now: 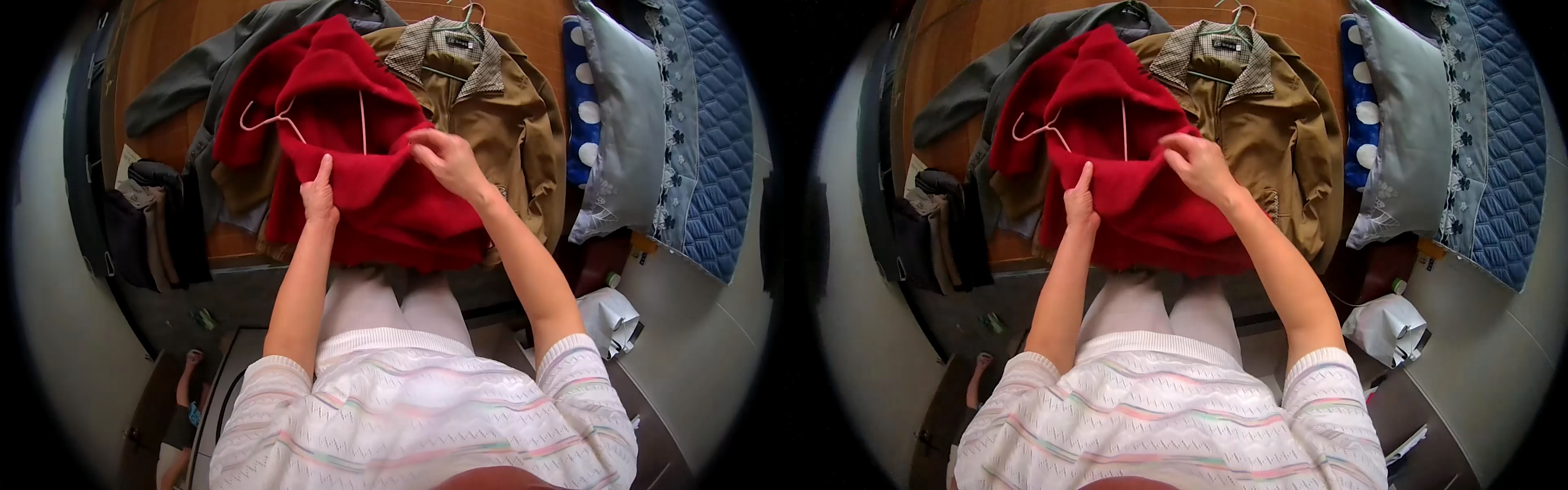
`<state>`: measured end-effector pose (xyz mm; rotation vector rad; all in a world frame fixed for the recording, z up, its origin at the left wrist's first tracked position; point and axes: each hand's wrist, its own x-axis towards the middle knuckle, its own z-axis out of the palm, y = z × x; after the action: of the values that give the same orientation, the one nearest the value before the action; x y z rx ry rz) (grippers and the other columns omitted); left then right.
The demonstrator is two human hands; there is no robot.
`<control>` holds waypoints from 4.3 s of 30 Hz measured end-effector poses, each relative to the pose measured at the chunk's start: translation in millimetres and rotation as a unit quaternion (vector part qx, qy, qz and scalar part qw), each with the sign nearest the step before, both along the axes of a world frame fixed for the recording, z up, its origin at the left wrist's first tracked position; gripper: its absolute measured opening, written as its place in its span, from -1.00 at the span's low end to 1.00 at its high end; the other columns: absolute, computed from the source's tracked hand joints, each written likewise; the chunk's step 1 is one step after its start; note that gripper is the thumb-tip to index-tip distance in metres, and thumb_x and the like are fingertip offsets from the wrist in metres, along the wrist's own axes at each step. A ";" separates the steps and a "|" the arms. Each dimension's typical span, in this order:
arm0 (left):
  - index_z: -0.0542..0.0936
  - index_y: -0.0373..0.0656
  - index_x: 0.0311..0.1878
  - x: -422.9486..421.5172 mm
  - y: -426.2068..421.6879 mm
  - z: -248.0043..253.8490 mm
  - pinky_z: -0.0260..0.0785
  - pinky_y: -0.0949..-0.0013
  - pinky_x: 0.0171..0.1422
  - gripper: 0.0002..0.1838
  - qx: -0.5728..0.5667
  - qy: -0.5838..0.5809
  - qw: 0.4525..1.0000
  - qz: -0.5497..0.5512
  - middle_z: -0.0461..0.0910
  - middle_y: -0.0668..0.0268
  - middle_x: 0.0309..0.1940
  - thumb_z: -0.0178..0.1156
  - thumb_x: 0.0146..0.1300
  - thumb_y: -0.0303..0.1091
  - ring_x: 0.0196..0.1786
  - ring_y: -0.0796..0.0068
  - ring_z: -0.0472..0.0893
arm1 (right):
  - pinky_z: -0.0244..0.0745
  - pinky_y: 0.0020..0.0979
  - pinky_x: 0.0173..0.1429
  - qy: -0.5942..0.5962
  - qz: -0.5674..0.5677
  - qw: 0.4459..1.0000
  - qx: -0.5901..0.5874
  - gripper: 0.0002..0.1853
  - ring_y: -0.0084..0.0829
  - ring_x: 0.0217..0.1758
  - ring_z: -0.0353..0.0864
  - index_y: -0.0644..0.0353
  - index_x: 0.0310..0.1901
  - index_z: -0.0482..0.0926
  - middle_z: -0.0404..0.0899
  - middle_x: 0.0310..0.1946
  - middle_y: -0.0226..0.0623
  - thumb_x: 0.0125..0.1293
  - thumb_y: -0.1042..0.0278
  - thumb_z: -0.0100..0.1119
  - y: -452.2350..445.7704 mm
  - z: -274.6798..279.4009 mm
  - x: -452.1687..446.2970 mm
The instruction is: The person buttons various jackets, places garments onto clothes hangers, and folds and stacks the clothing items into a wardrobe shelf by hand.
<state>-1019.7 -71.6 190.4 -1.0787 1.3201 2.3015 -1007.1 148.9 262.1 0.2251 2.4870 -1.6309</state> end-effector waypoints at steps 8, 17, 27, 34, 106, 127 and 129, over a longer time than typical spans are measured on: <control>0.47 -0.30 -0.05 1.1 4.8 46.9 0.32 0.44 -0.01 -0.64 -0.122 0.166 0.978 -0.024 0.51 0.34 -0.14 0.25 0.10 -0.36 -0.12 0.52 0.48 | 0.43 -0.23 -0.07 0.023 0.077 0.991 0.107 -0.77 -0.13 -0.21 0.54 0.20 -0.24 0.56 0.58 -0.32 -0.12 0.12 0.31 0.01 -60.6 -32.0 -40.1; 0.54 -0.27 -0.17 -18.6 -36.6 117.3 0.35 0.51 -0.17 -0.78 -0.173 0.239 0.929 -0.225 0.56 0.39 -0.29 0.22 0.14 -0.39 -0.27 0.58 0.50 | 0.45 -0.49 -0.16 -0.087 0.066 0.992 -0.061 -0.78 -0.44 -0.26 0.57 0.26 -0.14 0.52 0.59 -0.29 -0.25 0.22 0.37 0.06 -66.0 3.2 27.2; 0.58 -0.28 -0.30 -32.1 -10.1 202.7 0.39 0.45 -0.29 -0.84 -0.217 0.397 0.730 -0.512 0.61 0.19 -0.43 0.27 0.03 -0.46 -0.42 0.41 0.59 | 0.45 -0.61 -0.31 0.131 -0.156 0.933 -0.297 -0.48 -0.61 -0.37 0.52 0.31 0.15 0.17 0.51 -0.38 -0.37 0.20 0.40 0.12 -24.4 111.1 -50.2; 0.56 -0.27 -0.28 -61.0 14.7 289.6 0.43 0.40 -0.29 -0.70 -0.298 0.549 0.535 -0.569 0.60 0.21 -0.47 0.37 -0.08 -0.35 -0.44 0.41 0.59 | 0.36 -0.64 -0.54 0.166 -0.248 0.863 -0.407 -0.80 -0.58 -0.59 0.48 0.30 -0.11 0.37 0.41 -0.60 -0.43 0.28 0.40 -0.04 -8.3 217.5 -21.4; 0.56 -0.13 -0.14 53.6 102.2 370.3 0.42 0.37 -0.14 -0.66 -0.337 0.638 0.573 -0.389 0.60 0.24 -0.32 0.17 -0.08 -0.45 -0.27 0.38 0.58 | 0.40 -0.58 -0.30 0.191 0.076 0.923 0.325 -0.71 -0.62 -0.53 0.47 0.14 -0.51 0.60 0.54 -0.61 -0.39 0.25 0.17 0.06 102.4 421.2 267.4; 0.49 -0.26 -0.01 138.6 119.5 362.0 0.48 0.49 -0.14 -0.68 0.013 0.372 0.747 -0.551 0.58 0.24 -0.25 0.14 0.13 -0.46 -0.28 0.53 0.58 | 0.33 -0.53 -0.40 0.300 -0.202 0.892 0.273 -0.73 -0.61 -0.55 0.47 0.25 -0.50 0.59 0.54 -0.64 -0.35 0.18 0.21 0.14 105.5 331.5 287.1; 0.43 -0.28 0.07 160.0 111.8 347.9 0.42 0.52 -0.08 -0.62 0.094 0.350 0.771 -0.524 0.54 0.21 -0.16 0.12 0.14 -0.48 -0.18 0.54 0.53 | 0.33 -0.56 -0.39 0.291 -0.228 0.902 0.221 -0.75 -0.64 -0.52 0.48 0.26 -0.49 0.59 0.56 -0.63 -0.35 0.17 0.23 0.16 88.2 326.2 295.5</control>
<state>-859.7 40.2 538.3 0.6153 1.3189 1.8077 -711.6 237.1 588.3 0.4611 3.4812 -1.3845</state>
